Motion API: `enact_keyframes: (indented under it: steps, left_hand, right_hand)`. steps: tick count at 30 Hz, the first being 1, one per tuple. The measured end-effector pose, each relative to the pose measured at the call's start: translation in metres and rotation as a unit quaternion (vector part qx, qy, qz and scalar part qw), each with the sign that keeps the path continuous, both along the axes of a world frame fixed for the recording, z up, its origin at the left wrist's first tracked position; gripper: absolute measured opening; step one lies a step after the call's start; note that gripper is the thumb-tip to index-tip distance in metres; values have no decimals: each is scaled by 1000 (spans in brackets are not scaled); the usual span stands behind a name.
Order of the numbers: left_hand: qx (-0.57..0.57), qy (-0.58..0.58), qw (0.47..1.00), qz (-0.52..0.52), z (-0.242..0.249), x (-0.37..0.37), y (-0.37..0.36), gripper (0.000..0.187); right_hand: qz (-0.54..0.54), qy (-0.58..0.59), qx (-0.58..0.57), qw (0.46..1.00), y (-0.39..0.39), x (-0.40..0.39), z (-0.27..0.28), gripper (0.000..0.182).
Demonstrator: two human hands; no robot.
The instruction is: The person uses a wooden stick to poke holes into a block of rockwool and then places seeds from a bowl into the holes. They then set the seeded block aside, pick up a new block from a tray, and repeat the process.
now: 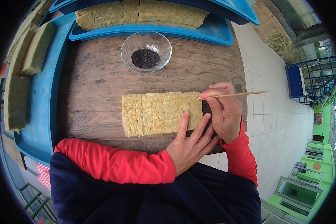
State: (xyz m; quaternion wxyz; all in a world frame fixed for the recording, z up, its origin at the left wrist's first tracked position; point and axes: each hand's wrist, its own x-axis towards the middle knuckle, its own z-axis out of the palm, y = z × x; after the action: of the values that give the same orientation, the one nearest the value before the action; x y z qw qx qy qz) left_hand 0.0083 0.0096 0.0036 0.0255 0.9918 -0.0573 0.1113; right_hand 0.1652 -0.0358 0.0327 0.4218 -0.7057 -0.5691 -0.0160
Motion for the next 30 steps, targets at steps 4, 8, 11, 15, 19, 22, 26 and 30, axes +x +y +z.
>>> enact_keyframes:
  steps: [4,8,11,15,19,22,26,30]
  left_hand:
    - [-5,-6,1000,-1,0,-1,0,52]
    - [1,-28,1000,8,0,-4,-4,51]
    - [-4,-26,1000,9,0,-6,-6,49]
    - [7,-10,1000,8,-1,-7,-5,45]
    - [10,5,1000,2,0,-8,-4,43]
    - [15,4,1000,4,0,-7,-4,43]
    - [16,3,1000,7,-1,-7,-5,43]
    - [14,-2,1000,5,-1,-7,-4,43]
  right_hand:
    - [7,71,37,997,-3,4,-2,7]
    - [7,214,71,974,1,-5,3,9]
    - [25,234,51,971,10,-11,9,9]
    - [45,143,-12,989,22,-23,16,9]
    - [45,102,-42,993,20,-20,6,18]
    - [40,119,-37,991,20,-21,5,18]
    - [51,93,-46,993,22,-22,7,18]
    - [12,126,-27,992,25,-28,10,8]
